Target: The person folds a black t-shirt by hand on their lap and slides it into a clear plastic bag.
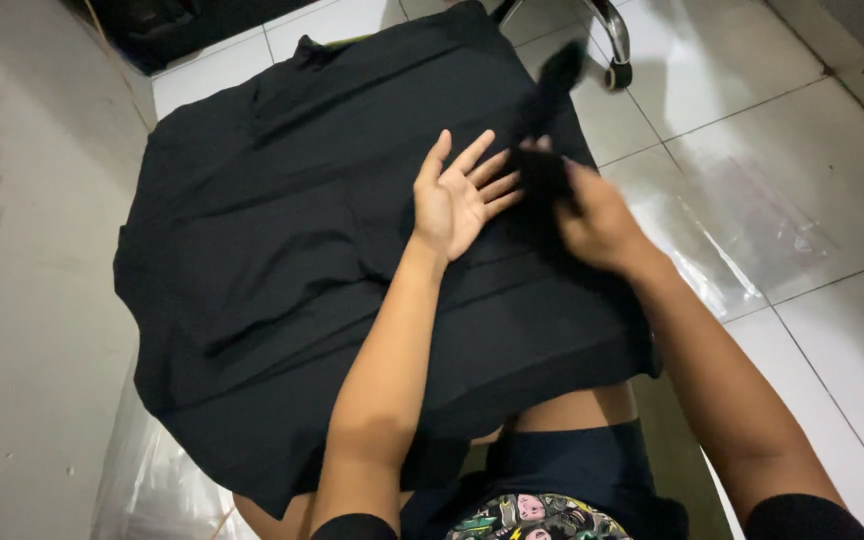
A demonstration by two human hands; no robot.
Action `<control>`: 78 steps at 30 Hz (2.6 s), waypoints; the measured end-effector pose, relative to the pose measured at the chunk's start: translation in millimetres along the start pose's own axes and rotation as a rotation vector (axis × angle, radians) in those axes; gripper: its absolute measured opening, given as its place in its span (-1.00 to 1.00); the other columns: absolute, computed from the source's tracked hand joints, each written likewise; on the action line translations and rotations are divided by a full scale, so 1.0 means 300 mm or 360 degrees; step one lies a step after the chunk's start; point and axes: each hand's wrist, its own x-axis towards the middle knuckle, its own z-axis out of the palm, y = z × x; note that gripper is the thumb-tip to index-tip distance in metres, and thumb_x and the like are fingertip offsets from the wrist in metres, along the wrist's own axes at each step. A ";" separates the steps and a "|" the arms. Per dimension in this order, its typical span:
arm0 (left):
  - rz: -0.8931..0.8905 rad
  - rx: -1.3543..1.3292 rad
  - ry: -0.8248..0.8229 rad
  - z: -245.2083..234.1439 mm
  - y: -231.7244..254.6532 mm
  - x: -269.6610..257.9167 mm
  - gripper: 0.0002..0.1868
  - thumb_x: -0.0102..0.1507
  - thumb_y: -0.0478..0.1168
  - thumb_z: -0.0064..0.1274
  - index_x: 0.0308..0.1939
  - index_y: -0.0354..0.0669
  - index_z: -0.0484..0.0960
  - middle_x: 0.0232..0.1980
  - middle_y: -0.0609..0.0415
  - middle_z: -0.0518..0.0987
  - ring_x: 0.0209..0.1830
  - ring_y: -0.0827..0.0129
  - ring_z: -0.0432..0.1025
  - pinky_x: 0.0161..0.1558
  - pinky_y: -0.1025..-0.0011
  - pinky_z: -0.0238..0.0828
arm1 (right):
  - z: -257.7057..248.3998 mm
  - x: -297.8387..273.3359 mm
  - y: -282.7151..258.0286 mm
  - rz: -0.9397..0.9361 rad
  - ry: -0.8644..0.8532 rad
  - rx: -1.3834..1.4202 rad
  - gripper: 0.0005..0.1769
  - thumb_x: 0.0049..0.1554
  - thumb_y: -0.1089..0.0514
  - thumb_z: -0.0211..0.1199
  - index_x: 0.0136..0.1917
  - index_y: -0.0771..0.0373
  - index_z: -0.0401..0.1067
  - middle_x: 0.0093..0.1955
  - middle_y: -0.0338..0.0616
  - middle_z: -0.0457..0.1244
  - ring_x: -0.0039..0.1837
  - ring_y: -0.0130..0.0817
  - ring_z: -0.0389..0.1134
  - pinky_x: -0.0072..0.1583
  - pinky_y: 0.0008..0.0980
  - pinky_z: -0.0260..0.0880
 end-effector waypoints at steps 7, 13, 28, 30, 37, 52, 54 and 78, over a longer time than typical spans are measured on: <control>0.0155 0.0276 0.0297 -0.242 -0.041 0.187 -0.55 0.20 -0.11 0.39 0.11 -0.17 0.66 0.05 -0.27 0.66 -0.04 -0.03 0.60 -0.04 -0.06 0.58 | 0.015 -0.043 -0.024 -0.0194 -0.0850 -0.0320 0.12 -0.25 0.57 0.31 0.55 0.01 0.26 0.68 -0.09 -0.01 0.68 0.02 -0.11 0.59 0.12 -0.19; 0.0361 0.1104 0.0660 0.032 -0.017 0.008 -0.38 0.40 -0.25 0.03 0.53 -0.17 0.25 0.48 -0.27 0.36 0.48 -0.01 0.27 0.36 -0.02 0.35 | -0.051 -0.002 -0.066 -0.0157 -0.0805 0.0071 -0.24 -0.05 -0.06 0.36 0.43 0.07 0.39 0.62 0.01 0.10 0.66 0.10 -0.02 0.56 0.20 -0.25; 0.0457 0.1901 0.0905 0.041 0.047 -0.161 -0.19 0.31 -0.29 -0.08 0.61 -0.10 -0.05 0.61 -0.08 0.18 0.60 0.12 0.09 0.53 0.31 -0.05 | 0.137 0.210 0.061 0.0124 -0.0794 -0.0726 -0.06 0.22 -0.54 -0.21 0.66 -0.02 0.00 0.71 0.08 -0.18 0.69 0.19 -0.36 0.51 0.41 -0.48; 0.0415 0.1960 0.0922 0.047 0.052 -0.171 -0.15 0.31 -0.28 -0.05 0.61 -0.13 -0.14 0.64 -0.12 0.08 0.63 0.11 0.00 0.55 0.31 -0.10 | 0.137 0.212 0.052 0.0089 -0.0775 -0.0732 -0.03 0.19 -0.58 -0.21 0.66 -0.02 0.02 0.70 0.11 -0.16 0.69 0.19 -0.34 0.51 0.41 -0.48; 0.0514 0.2294 0.1178 0.076 0.074 -0.216 0.10 0.17 -0.17 0.13 0.62 -0.03 -0.28 0.42 -0.32 0.39 0.38 -0.08 0.36 0.37 0.14 0.26 | 0.157 0.194 0.052 0.0017 -0.0726 -0.0818 0.01 0.17 -0.62 -0.22 0.67 -0.03 0.01 0.71 0.08 -0.17 0.69 0.19 -0.33 0.52 0.40 -0.44; 0.0844 0.2953 0.1246 0.116 0.057 -0.227 -0.30 0.20 -0.28 0.13 0.44 -0.22 0.34 0.23 -0.21 0.32 0.22 -0.21 0.41 -0.01 -0.12 0.56 | 0.162 0.201 0.052 0.0270 -0.0898 -0.0840 0.00 0.13 -0.64 -0.09 0.68 -0.22 -0.02 0.75 -0.10 -0.22 0.74 0.06 -0.40 0.58 0.35 -0.42; 0.1341 0.3409 0.1001 0.107 0.016 -0.142 -0.43 0.28 -0.12 0.10 0.35 -0.22 0.48 0.35 -0.24 0.40 0.35 -0.11 0.34 0.26 -0.03 0.34 | 0.179 0.184 0.088 0.0170 -0.0849 -0.0916 0.01 0.10 -0.55 -0.06 0.71 -0.19 -0.08 0.75 -0.05 -0.21 0.73 0.13 -0.36 0.57 0.37 -0.36; 0.0558 0.3953 0.0548 0.165 0.024 -0.211 -0.06 0.34 0.45 -0.50 0.54 -0.13 0.28 0.66 -0.17 0.05 0.68 -0.19 -0.33 0.53 -0.32 -0.52 | 0.012 -0.065 -0.037 0.0536 -0.0648 -0.0885 0.06 0.19 -0.59 -0.15 0.71 0.06 -0.06 0.76 0.07 -0.25 0.72 0.18 -0.33 0.53 0.43 -0.30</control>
